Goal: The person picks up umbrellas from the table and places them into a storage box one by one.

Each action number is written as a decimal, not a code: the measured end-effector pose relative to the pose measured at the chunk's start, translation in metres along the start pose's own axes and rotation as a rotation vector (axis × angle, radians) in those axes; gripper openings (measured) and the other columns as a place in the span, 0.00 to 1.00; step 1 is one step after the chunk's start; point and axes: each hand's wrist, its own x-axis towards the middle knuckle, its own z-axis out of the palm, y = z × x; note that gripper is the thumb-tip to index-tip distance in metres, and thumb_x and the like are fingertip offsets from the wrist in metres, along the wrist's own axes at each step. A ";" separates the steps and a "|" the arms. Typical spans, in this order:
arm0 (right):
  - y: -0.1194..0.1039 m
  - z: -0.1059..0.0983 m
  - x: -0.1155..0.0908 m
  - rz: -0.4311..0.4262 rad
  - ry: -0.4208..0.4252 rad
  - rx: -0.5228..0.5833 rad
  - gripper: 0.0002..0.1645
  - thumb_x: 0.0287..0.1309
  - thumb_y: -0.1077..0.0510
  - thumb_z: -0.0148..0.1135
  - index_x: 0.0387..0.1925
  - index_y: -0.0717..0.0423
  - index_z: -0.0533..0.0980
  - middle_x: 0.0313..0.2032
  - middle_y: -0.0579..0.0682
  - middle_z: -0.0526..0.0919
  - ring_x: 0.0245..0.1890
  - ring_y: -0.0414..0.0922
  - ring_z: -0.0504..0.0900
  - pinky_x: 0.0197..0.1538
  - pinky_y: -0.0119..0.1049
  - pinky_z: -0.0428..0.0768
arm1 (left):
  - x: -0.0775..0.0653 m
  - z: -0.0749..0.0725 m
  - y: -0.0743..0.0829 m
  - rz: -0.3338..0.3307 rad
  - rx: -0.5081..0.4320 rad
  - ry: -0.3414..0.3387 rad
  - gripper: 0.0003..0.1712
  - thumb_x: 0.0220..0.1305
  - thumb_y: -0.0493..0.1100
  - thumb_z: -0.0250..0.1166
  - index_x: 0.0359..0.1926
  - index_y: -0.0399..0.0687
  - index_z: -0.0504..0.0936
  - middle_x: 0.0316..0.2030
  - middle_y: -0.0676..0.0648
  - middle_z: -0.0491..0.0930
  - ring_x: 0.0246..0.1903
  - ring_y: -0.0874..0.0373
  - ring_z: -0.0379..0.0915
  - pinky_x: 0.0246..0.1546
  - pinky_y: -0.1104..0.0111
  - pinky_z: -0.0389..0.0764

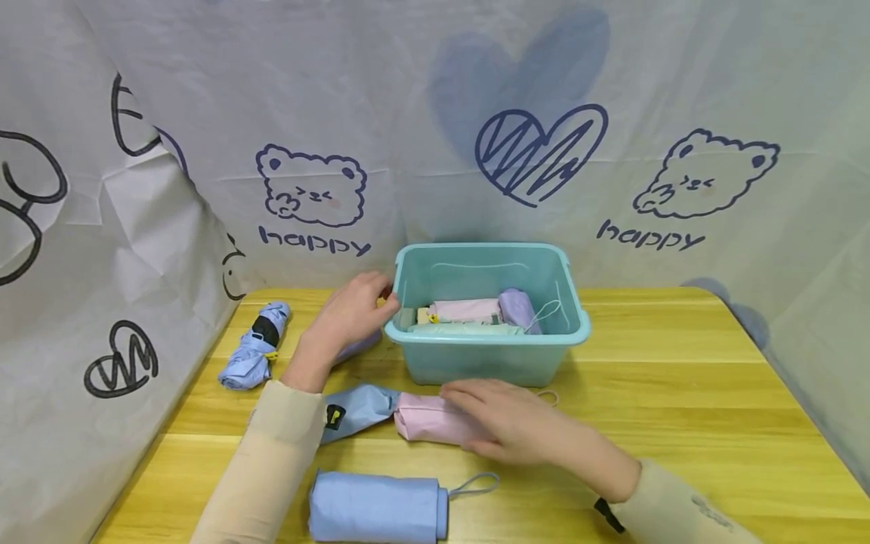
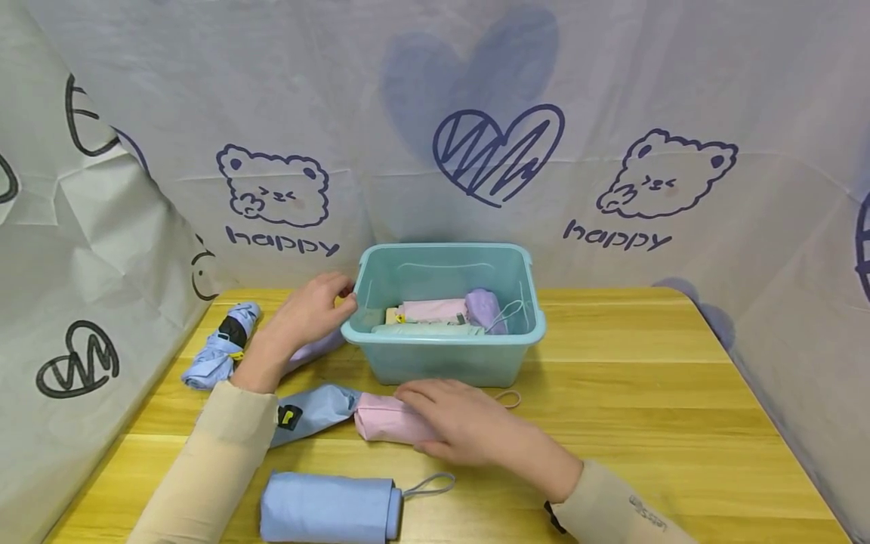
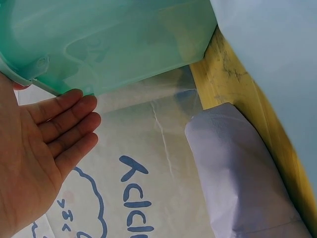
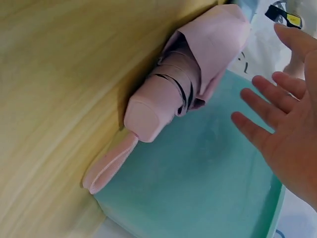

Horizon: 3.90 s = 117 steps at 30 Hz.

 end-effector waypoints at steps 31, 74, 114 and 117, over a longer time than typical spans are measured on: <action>0.014 0.030 0.011 0.096 -0.096 -0.040 0.37 0.67 0.47 0.68 0.73 0.53 0.69 0.66 0.50 0.77 0.63 0.50 0.77 0.65 0.50 0.77 | -0.001 0.000 0.002 -0.014 -0.003 0.004 0.17 0.68 0.51 0.54 0.49 0.49 0.82 0.45 0.49 0.80 0.44 0.51 0.74 0.48 0.53 0.80; 0.006 0.021 -0.002 0.041 0.274 0.027 0.39 0.62 0.51 0.71 0.71 0.57 0.70 0.65 0.54 0.77 0.61 0.50 0.78 0.63 0.48 0.78 | -0.001 -0.001 0.003 -0.019 -0.013 -0.003 0.19 0.69 0.52 0.54 0.51 0.47 0.82 0.46 0.48 0.80 0.45 0.50 0.74 0.50 0.52 0.79; 0.008 -0.038 -0.011 -0.086 0.521 -0.137 0.39 0.51 0.54 0.70 0.66 0.60 0.74 0.59 0.56 0.80 0.55 0.53 0.81 0.60 0.51 0.80 | -0.001 0.000 0.001 -0.020 -0.009 -0.014 0.19 0.69 0.52 0.53 0.49 0.47 0.82 0.45 0.47 0.80 0.45 0.50 0.74 0.49 0.53 0.79; 0.010 -0.045 -0.011 -0.108 0.524 -0.154 0.38 0.50 0.55 0.69 0.65 0.59 0.75 0.58 0.57 0.81 0.53 0.54 0.81 0.58 0.51 0.81 | -0.001 0.000 0.001 -0.019 -0.011 -0.013 0.18 0.69 0.52 0.53 0.49 0.47 0.82 0.45 0.48 0.80 0.44 0.50 0.74 0.49 0.53 0.79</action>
